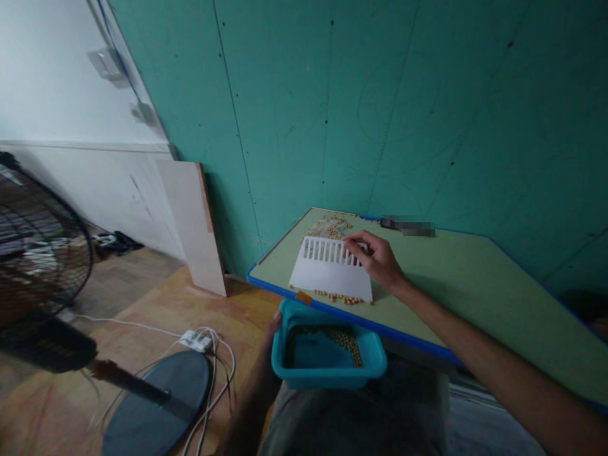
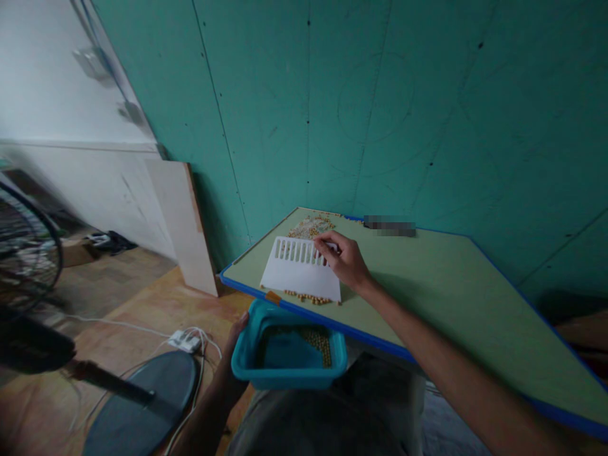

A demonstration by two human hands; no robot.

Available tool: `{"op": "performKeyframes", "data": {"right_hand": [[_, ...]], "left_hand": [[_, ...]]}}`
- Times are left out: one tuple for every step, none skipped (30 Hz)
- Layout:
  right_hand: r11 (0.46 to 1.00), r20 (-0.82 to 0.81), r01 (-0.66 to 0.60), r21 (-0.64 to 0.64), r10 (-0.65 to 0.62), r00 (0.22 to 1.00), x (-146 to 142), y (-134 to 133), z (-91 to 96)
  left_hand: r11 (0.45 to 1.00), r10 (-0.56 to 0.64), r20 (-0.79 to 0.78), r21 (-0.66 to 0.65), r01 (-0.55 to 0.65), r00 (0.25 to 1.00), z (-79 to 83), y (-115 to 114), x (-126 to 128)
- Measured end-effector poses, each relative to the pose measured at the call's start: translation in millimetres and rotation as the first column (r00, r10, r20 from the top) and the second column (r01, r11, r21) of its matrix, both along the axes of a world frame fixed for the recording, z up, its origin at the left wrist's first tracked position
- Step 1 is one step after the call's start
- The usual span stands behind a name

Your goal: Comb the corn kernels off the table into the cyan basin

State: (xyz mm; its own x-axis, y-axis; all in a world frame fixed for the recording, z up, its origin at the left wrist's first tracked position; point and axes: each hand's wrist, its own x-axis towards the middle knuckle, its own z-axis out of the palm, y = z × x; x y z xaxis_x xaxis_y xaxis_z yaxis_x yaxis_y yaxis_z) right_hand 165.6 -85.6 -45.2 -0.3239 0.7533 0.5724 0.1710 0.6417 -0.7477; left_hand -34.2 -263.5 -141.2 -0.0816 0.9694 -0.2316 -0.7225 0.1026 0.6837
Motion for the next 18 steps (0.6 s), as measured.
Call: {"op": "performKeyframes", "data": {"right_hand": [[1.0, -0.002, -0.002, -0.001, 0.002, 1.0, 0.0, 0.1, -0.1], [1.0, -0.003, -0.002, -0.001, 0.002, 1.0, -0.1, 0.1, -0.1], [1.0, -0.004, -0.002, -0.001, 0.002, 1.0, -0.1, 0.1, 0.0], [1.0, -0.004, 0.0, 0.0, 0.0, 1.0, -0.1, 0.0, 0.2], [1.0, -0.004, 0.001, -0.001, -0.001, 1.0, 0.0, -0.1, 0.4], [1.0, -0.003, 0.002, -0.002, -0.002, 1.0, 0.0, -0.2, 0.7], [1.0, -0.002, 0.002, -0.003, -0.002, 1.0, 0.1, -0.4, 0.9], [1.0, -0.001, 0.001, -0.004, -0.001, 1.0, 0.2, -0.6, 1.0], [1.0, -0.001, -0.001, -0.006, 0.001, 1.0, 0.3, -0.7, 1.0], [1.0, 0.0, -0.005, -0.01, 0.005, 1.0, 0.3, -0.9, 0.8], [1.0, 0.001, -0.008, -0.015, 0.008, 1.0, 0.3, -1.1, 0.4], [1.0, 0.002, -0.012, -0.021, 0.012, 1.0, 0.2, -1.4, 0.0], [0.999, 0.002, -0.017, -0.028, 0.017, 1.0, 0.1, -1.8, -0.6], [0.999, 0.001, -0.024, -0.035, 0.024, 1.0, -0.1, -2.2, -1.1], [0.998, -0.003, -0.033, -0.044, 0.033, 0.999, -0.3, -2.7, -1.6], [0.998, -0.008, -0.043, -0.055, 0.042, 0.999, -0.5, -3.3, -2.0], [0.997, -0.014, -0.052, -0.064, 0.051, 0.999, -0.7, -3.8, -2.3], [0.996, -0.019, -0.06, -0.071, 0.058, 0.998, -0.9, -4.4, -2.3]], "left_hand": [[1.0, 0.011, -0.005, 0.002, -0.011, 1.0, -0.2, 0.1, 0.0], [1.0, 0.018, -0.006, 0.002, -0.018, 1.0, -0.4, 0.1, 0.1], [1.0, 0.02, -0.004, -0.001, -0.02, 1.0, -0.5, 0.1, 0.1], [1.0, 0.02, -0.001, -0.004, -0.02, 1.0, -0.4, 0.1, 0.2], [1.0, 0.017, 0.003, -0.008, -0.017, 1.0, -0.2, 0.0, 0.3], [1.0, 0.014, 0.006, -0.014, -0.014, 1.0, 0.1, -0.2, 0.5], [1.0, 0.013, 0.009, -0.019, -0.013, 1.0, 0.5, -0.4, 0.6], [1.0, 0.013, 0.011, -0.023, -0.012, 1.0, 1.1, -0.6, 0.8], [1.0, 0.015, 0.012, -0.024, -0.015, 1.0, 1.6, -0.8, 1.0], [1.0, 0.017, 0.014, -0.026, -0.016, 1.0, 2.0, -1.1, 1.2], [0.999, 0.016, 0.016, -0.028, -0.015, 1.0, 2.4, -1.2, 1.3], [0.999, 0.017, 0.018, -0.029, -0.016, 1.0, 2.6, -1.3, 1.3], [0.999, 0.021, 0.019, -0.028, -0.02, 1.0, 2.5, -1.4, 1.3], [0.999, 0.029, 0.015, -0.026, -0.029, 0.999, 2.4, -1.4, 1.1], [0.999, 0.046, 0.006, -0.021, -0.046, 0.999, 2.2, -1.3, 0.7], [0.998, 0.069, -0.009, -0.013, -0.069, 0.998, 1.9, -1.3, 0.2], [0.995, 0.097, -0.027, -0.003, -0.098, 0.995, 1.8, -1.3, -0.3], [0.992, 0.123, -0.045, 0.005, -0.123, 0.991, 1.7, -1.2, -0.9]]}}
